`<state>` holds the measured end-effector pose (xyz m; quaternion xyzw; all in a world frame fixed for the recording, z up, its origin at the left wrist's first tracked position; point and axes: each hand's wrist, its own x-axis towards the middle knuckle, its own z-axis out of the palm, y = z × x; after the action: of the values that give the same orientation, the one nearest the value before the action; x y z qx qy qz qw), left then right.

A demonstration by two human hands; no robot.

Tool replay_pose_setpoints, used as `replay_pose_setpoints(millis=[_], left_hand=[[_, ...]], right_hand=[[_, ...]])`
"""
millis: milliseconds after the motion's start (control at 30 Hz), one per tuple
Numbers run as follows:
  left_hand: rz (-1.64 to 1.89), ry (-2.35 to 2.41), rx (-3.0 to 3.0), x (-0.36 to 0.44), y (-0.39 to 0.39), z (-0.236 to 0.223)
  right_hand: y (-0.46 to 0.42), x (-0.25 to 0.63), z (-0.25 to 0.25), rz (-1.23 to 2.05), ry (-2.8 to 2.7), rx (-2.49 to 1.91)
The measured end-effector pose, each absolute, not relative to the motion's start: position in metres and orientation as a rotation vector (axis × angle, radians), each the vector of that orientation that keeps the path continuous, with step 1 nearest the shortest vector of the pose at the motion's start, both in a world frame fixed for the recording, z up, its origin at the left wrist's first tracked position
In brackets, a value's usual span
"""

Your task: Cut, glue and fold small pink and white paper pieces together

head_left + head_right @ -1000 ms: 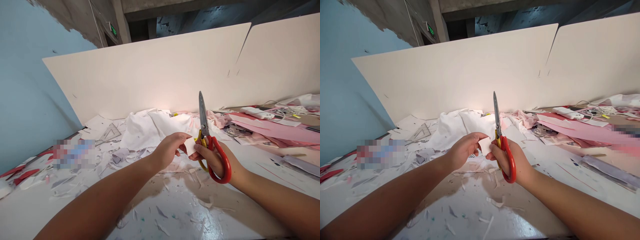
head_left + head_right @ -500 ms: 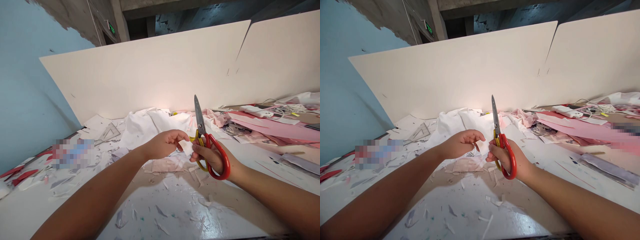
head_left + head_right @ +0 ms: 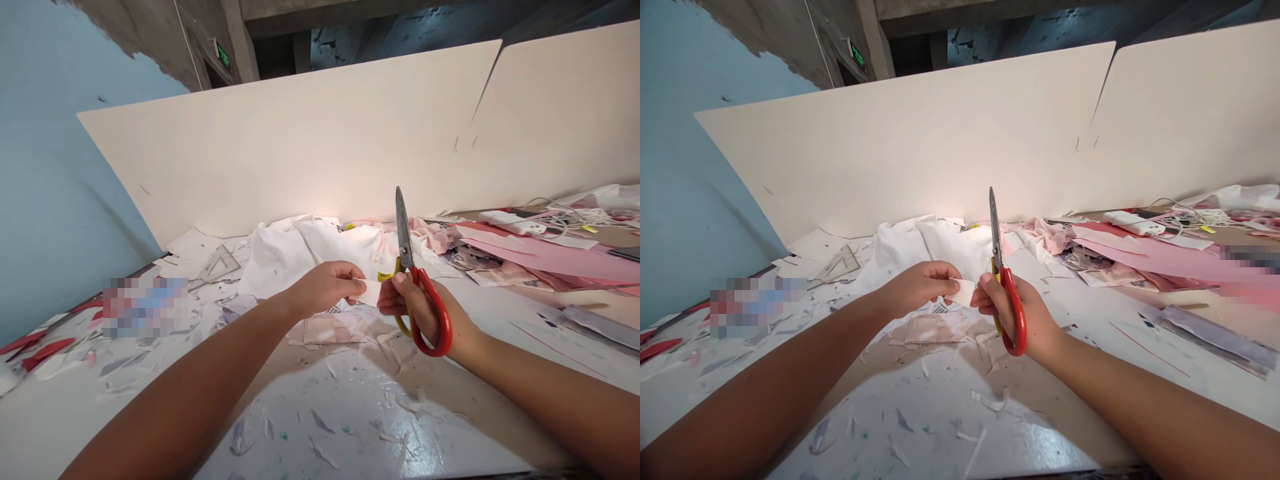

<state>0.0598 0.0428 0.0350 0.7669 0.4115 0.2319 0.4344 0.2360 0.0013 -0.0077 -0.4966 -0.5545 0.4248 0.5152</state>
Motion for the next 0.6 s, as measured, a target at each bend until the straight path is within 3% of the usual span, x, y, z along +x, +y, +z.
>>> replay_pose_setpoints(millis=[167,400,600], left_hand=[[0.496,1.014,1.889,0.065,0.038,0.036],[0.394,1.224,2.116,0.048,0.050,0.036],[0.026,1.211,2.414,0.047,0.050,0.027]], right_hand=[[-0.002,0.235,-0.002,0.831,-1.534,-1.410],[-0.003,0.230,-0.006,0.891,-1.579,-1.517],[0.000,0.228,-0.016,0.861,-1.647,-1.470]])
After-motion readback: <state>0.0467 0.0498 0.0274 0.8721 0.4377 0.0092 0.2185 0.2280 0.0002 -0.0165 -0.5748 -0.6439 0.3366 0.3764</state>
